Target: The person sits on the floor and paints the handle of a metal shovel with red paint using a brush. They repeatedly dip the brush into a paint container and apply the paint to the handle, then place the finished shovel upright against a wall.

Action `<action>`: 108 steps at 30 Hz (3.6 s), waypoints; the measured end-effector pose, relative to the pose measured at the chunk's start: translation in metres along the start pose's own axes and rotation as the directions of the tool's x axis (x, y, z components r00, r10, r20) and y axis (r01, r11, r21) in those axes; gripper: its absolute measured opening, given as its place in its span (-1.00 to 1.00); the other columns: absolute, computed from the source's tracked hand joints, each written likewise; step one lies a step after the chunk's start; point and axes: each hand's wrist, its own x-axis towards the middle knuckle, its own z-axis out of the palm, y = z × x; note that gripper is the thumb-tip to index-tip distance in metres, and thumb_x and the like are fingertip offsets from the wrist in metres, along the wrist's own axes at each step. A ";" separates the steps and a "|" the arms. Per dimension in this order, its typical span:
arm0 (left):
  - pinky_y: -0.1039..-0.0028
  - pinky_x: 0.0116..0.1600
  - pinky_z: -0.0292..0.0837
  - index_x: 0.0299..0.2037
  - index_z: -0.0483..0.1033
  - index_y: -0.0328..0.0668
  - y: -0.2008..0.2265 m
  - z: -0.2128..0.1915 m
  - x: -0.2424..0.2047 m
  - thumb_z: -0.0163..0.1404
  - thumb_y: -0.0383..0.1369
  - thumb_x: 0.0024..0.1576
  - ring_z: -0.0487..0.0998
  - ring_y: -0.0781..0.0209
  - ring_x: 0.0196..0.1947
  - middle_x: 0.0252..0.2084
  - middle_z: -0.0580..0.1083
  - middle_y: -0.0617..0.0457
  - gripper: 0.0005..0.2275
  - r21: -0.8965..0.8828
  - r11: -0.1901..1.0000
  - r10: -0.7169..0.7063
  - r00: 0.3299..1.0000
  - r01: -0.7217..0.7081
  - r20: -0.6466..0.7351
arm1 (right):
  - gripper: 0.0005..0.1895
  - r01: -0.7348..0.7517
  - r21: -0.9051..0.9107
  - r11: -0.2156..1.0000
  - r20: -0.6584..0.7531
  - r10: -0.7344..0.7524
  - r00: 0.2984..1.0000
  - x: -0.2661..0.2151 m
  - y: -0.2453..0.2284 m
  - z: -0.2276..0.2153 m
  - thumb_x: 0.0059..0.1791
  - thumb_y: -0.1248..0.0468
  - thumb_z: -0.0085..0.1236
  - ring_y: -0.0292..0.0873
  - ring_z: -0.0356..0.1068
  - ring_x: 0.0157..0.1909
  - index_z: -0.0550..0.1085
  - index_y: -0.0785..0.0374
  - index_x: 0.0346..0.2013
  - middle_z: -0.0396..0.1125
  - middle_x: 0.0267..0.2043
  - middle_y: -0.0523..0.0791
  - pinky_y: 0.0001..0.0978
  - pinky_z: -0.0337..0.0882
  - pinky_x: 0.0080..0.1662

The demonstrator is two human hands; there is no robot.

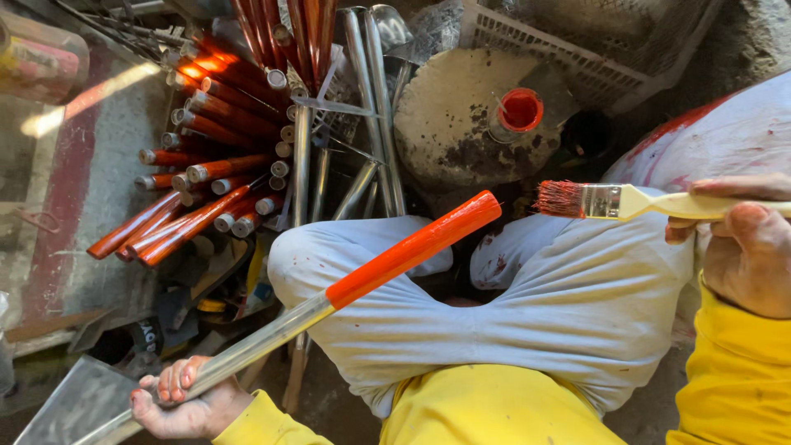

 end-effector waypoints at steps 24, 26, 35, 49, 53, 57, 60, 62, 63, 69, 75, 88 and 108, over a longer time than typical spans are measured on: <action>0.63 -0.06 0.48 -0.28 0.39 -0.08 0.045 -0.021 -0.005 0.19 -0.35 0.36 0.38 0.50 -0.44 -0.50 0.32 0.30 -0.78 -0.164 0.986 0.004 0.999 -0.013 -0.052 | -0.63 0.463 -0.493 0.737 0.611 -0.085 0.787 0.097 -0.031 0.186 -0.19 0.40 0.28 -0.16 0.29 -0.48 0.52 0.20 -0.09 0.28 -0.46 -0.11 -0.38 0.33 -0.36; 0.63 -0.08 0.50 -0.29 0.37 -0.08 0.043 -0.019 -0.006 0.21 -0.35 0.32 0.38 0.50 -0.45 -0.52 0.30 0.28 -0.77 -0.097 0.994 0.041 0.995 -0.050 -0.086 | -0.65 0.466 -0.484 0.741 0.630 -0.075 0.773 0.098 -0.032 0.192 -0.18 0.37 0.29 -0.15 0.31 -0.47 0.52 0.19 -0.10 0.31 -0.45 -0.10 -0.36 0.34 -0.35; 0.67 -0.13 0.49 -0.25 0.38 -0.11 0.040 -0.011 -0.009 0.22 -0.38 0.30 0.38 0.52 -0.46 -0.53 0.29 0.27 -0.78 -0.125 0.989 0.054 0.988 -0.073 -0.148 | -0.76 0.407 -0.464 0.787 0.651 -0.009 0.759 0.103 -0.032 0.206 -0.10 0.31 0.24 -0.14 0.42 -0.47 0.50 0.18 -0.15 0.36 -0.44 -0.11 -0.33 0.40 -0.36; 0.64 -0.11 0.55 -0.29 0.42 -0.11 0.044 -0.031 -0.005 0.20 -0.32 0.36 0.42 0.50 -0.49 -0.51 0.37 0.28 -0.77 -0.148 0.989 0.013 0.996 -0.026 -0.088 | -0.89 0.530 -0.499 0.685 0.700 -0.042 0.713 0.102 -0.028 0.212 -0.03 0.28 0.21 -0.04 0.40 -0.45 0.48 0.20 -0.25 0.34 -0.47 -0.10 -0.26 0.37 -0.39; 0.63 -0.13 0.55 -0.29 0.42 -0.12 0.044 -0.029 -0.006 0.22 -0.33 0.34 0.42 0.49 -0.50 -0.52 0.37 0.27 -0.77 -0.146 0.988 0.035 0.989 -0.056 -0.142 | -0.87 0.445 -0.521 0.728 0.671 0.028 0.741 0.101 -0.030 0.212 -0.07 0.32 0.21 -0.08 0.41 -0.48 0.48 0.21 -0.25 0.35 -0.47 -0.10 -0.30 0.38 -0.41; 0.62 -0.13 0.55 -0.29 0.42 -0.12 0.042 -0.029 -0.006 0.23 -0.33 0.32 0.43 0.48 -0.49 -0.53 0.36 0.27 -0.78 -0.124 0.990 0.046 0.984 -0.069 -0.173 | -0.88 0.439 -0.523 0.730 0.673 0.037 0.739 0.102 -0.028 0.212 -0.08 0.33 0.21 -0.09 0.41 -0.49 0.48 0.22 -0.27 0.35 -0.48 -0.10 -0.30 0.38 -0.41; 0.63 -0.14 0.54 -0.29 0.42 -0.11 0.042 -0.030 -0.007 0.22 -0.33 0.32 0.42 0.49 -0.50 -0.53 0.36 0.28 -0.78 -0.132 0.990 0.037 0.988 -0.057 -0.152 | -0.90 0.457 -0.500 0.736 0.680 0.006 0.733 0.102 -0.025 0.213 -0.07 0.34 0.20 -0.08 0.40 -0.49 0.46 0.22 -0.28 0.33 -0.48 -0.09 -0.29 0.38 -0.40; 0.64 -0.13 0.53 -0.29 0.42 -0.10 0.043 -0.032 -0.006 0.21 -0.32 0.34 0.42 0.50 -0.50 -0.53 0.35 0.30 -0.77 -0.130 0.991 0.013 0.993 -0.028 -0.115 | -0.90 0.495 -0.461 0.737 0.696 -0.046 0.716 0.102 -0.023 0.213 -0.05 0.34 0.20 -0.06 0.39 -0.47 0.45 0.23 -0.28 0.32 -0.46 -0.09 -0.30 0.38 -0.38; 0.64 -0.13 0.52 -0.29 0.42 -0.10 0.043 -0.033 -0.006 0.20 -0.32 0.35 0.41 0.51 -0.49 -0.52 0.35 0.31 -0.77 -0.139 0.990 0.006 0.994 -0.021 -0.106 | -0.90 0.532 -0.426 0.732 0.712 -0.092 0.696 0.102 -0.023 0.212 -0.04 0.35 0.19 -0.05 0.39 -0.44 0.43 0.24 -0.28 0.32 -0.44 -0.09 -0.30 0.38 -0.36; 0.61 -0.14 0.50 -0.31 0.44 -0.12 0.047 -0.036 -0.008 0.18 -0.32 0.32 0.39 0.49 -0.51 -0.54 0.34 0.30 -0.79 -0.165 0.986 -0.009 0.992 -0.012 -0.129 | -0.89 0.415 -0.492 0.765 0.627 -0.019 0.779 0.107 -0.030 0.198 -0.08 0.37 0.22 -0.19 0.38 -0.50 0.45 0.27 -0.31 0.32 -0.49 -0.11 -0.41 0.39 -0.36; 0.60 -0.20 0.46 -0.31 0.43 -0.14 0.047 -0.043 -0.004 0.13 -0.30 0.35 0.36 0.46 -0.54 -0.57 0.34 0.29 -0.79 -0.116 0.991 0.052 0.991 -0.067 -0.124 | -0.89 0.434 -0.612 0.661 0.542 -0.048 0.839 0.127 -0.033 0.168 -0.03 0.38 0.22 -0.16 0.38 -0.45 0.46 0.27 -0.24 0.34 -0.44 -0.08 -0.39 0.39 -0.30; 0.50 -0.33 0.34 -0.35 0.37 -0.11 0.021 0.015 -0.009 0.16 -0.30 0.18 0.31 0.38 -0.59 -0.61 0.21 0.23 -0.79 0.088 0.948 0.315 0.871 -0.305 -0.376 | -0.79 0.510 -0.858 0.063 0.513 0.023 0.858 0.215 0.088 0.038 0.06 0.17 0.22 0.07 0.41 -0.34 0.49 0.21 -0.37 0.35 -0.46 0.03 -0.15 0.40 -0.23; 0.37 0.13 0.49 0.06 0.45 -0.09 -0.002 0.113 -0.040 0.29 -0.19 0.21 0.52 0.27 -0.01 -0.09 0.46 0.18 -0.65 0.417 0.717 0.564 0.817 -0.558 0.123 | -0.76 0.461 -0.875 0.145 0.473 0.059 0.879 0.199 0.176 0.009 -0.06 0.30 0.23 0.13 0.44 -0.30 0.52 0.33 -0.13 0.37 -0.44 0.09 -0.06 0.42 -0.20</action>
